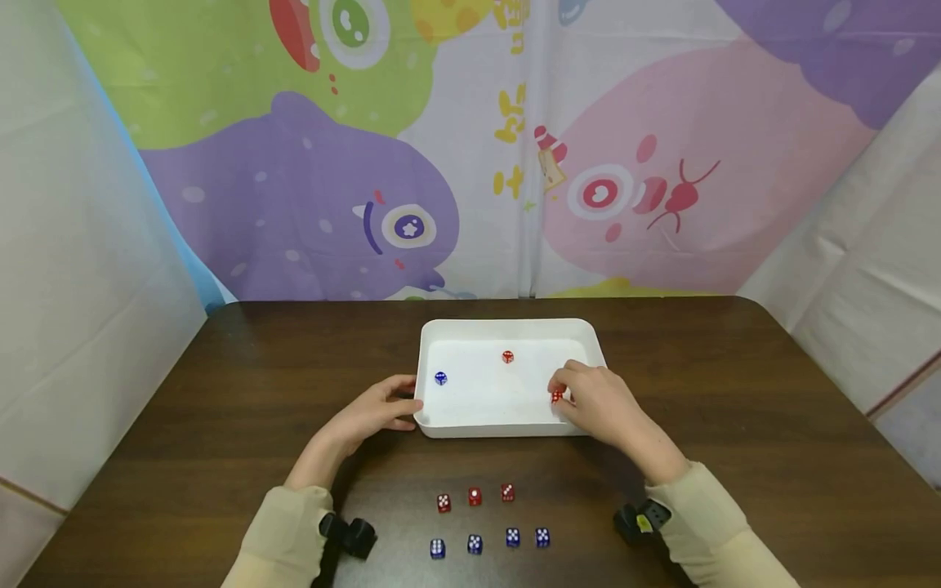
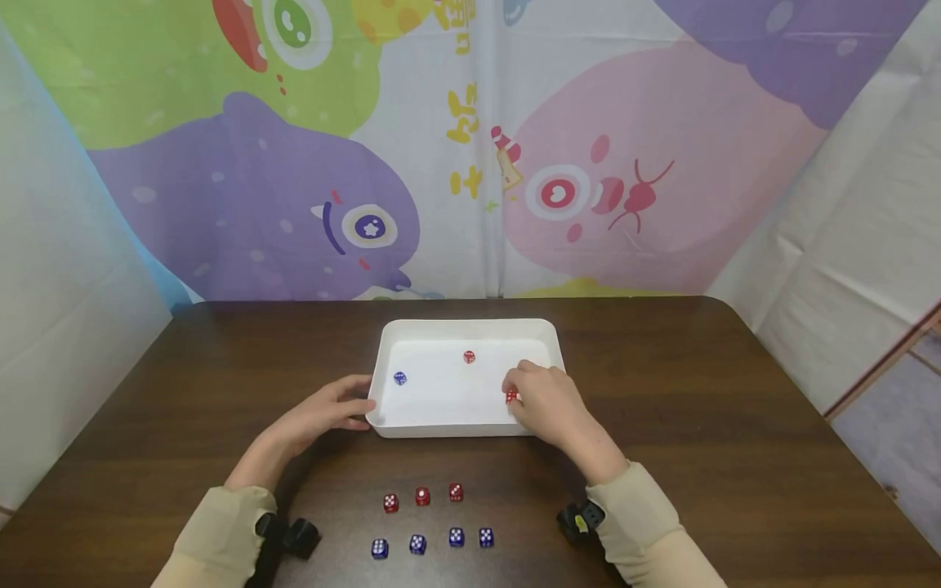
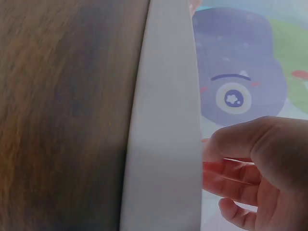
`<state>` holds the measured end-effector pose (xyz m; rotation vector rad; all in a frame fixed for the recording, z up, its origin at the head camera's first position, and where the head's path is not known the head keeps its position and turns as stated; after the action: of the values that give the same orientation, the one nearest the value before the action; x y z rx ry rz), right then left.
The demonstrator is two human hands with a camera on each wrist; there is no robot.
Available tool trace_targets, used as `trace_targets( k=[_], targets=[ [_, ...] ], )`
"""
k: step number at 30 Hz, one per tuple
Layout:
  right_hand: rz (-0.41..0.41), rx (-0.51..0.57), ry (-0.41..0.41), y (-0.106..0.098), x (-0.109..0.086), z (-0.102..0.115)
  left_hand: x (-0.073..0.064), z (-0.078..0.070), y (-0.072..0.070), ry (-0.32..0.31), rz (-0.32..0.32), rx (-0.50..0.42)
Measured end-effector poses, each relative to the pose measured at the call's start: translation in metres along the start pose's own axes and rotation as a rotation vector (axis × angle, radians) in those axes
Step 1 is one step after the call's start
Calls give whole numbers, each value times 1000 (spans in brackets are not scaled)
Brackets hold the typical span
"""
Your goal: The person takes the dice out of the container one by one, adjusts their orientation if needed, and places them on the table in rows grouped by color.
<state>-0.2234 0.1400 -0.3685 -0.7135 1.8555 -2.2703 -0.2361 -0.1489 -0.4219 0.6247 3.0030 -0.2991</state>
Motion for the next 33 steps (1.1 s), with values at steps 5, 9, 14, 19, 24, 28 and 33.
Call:
trace_targets(
  k=[5,9,14,19,24,28,33],
  targets=[
    [-44,-31,-30,-7,-6,8,0,0,0,0,4,9],
    [-60,-21,-34,-11,-12,12,1,0,0,4,11,13],
    [-67,0,-40,-12,-17,17,0,0,0,-7,3,10],
    [-79,4,-66,-12,-21,22,-1,-1,0,-12,-1,9],
    [-92,-18,-79,-11,-23,24,0,-1,0,-2,4,2],
    [-97,-17,-89,-12,-24,26,1,-1,0,1,12,0],
    [-76,-7,-125,-10,-29,32,0,0,0,-3,17,8]
  ],
)
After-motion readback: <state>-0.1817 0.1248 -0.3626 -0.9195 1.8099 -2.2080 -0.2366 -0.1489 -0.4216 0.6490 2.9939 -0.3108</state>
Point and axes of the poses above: each hand's wrist, its own x-axis towards the middle knuckle, its own y-axis out of the palm, z = x × y, the point moved 3 cm from there along x, towards the middle knuckle, and after that the axes turned 6 degrees about y, right-handed, at the moved point
